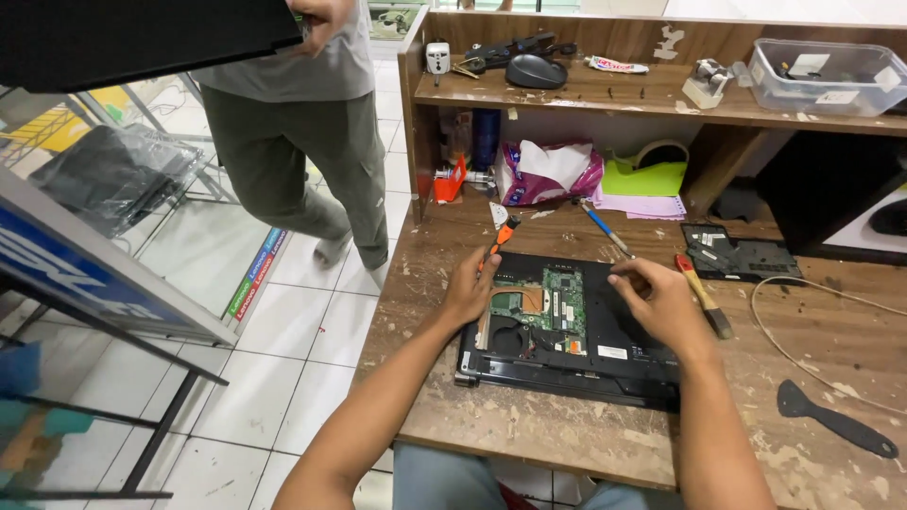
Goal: The person uses a screwdriver to tighten screws on the internal components of a disassembled laptop. They then reassemble the laptop, close the lid, and use a prying tool to remove the screen bezel.
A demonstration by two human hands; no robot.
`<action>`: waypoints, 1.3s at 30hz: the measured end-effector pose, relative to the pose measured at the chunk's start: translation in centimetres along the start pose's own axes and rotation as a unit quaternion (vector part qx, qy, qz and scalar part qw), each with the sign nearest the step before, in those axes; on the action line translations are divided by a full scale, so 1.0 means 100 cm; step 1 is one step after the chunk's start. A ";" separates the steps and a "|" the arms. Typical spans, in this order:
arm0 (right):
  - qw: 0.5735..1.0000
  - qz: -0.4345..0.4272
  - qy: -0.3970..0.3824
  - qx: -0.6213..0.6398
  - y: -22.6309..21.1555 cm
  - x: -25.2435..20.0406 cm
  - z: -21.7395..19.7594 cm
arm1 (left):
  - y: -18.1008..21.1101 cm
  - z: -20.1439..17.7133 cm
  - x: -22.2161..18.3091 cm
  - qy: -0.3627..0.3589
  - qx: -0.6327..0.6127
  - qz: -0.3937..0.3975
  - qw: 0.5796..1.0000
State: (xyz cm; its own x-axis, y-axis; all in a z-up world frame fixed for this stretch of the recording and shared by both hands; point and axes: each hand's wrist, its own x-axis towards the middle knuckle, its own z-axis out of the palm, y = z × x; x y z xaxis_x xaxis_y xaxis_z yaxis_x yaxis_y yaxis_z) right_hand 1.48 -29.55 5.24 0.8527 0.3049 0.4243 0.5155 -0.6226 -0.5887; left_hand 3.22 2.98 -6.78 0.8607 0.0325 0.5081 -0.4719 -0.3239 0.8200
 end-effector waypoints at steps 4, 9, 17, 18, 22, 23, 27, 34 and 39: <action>1.000 0.001 -0.004 -0.007 0.016 -0.002 0.003 | 0.033 -0.023 -0.018 0.026 -0.003 -0.049 0.998; 0.998 0.034 -0.037 -0.036 0.011 -0.006 -0.011 | 0.064 -0.042 -0.041 0.050 0.007 -0.131 0.990; 0.936 0.320 -0.105 -0.100 0.019 -0.057 -0.059 | 0.175 -0.059 -0.067 0.002 0.023 -0.405 0.914; 0.903 0.393 -0.135 -0.107 0.006 -0.067 -0.067 | 0.197 -0.061 -0.068 -0.010 0.017 -0.450 0.893; 0.896 0.387 -0.170 -0.136 0.014 -0.101 -0.056 | 0.193 -0.062 -0.070 -0.025 -0.009 -0.470 0.882; 0.904 0.386 -0.152 -0.104 0.001 -0.104 -0.056 | 0.187 -0.060 -0.069 -0.035 -0.003 -0.466 0.884; 0.915 0.389 -0.101 -0.045 -0.022 -0.110 -0.052 | 0.127 -0.051 -0.076 0.016 -0.111 -0.437 0.892; 0.907 0.418 -0.030 0.042 0.015 -0.110 -0.046 | 0.094 -0.042 -0.073 0.133 -0.151 -0.456 0.867; 0.881 0.420 -0.041 0.213 -0.002 -0.115 -0.056 | 0.043 -0.048 -0.083 0.132 -0.005 -0.450 0.883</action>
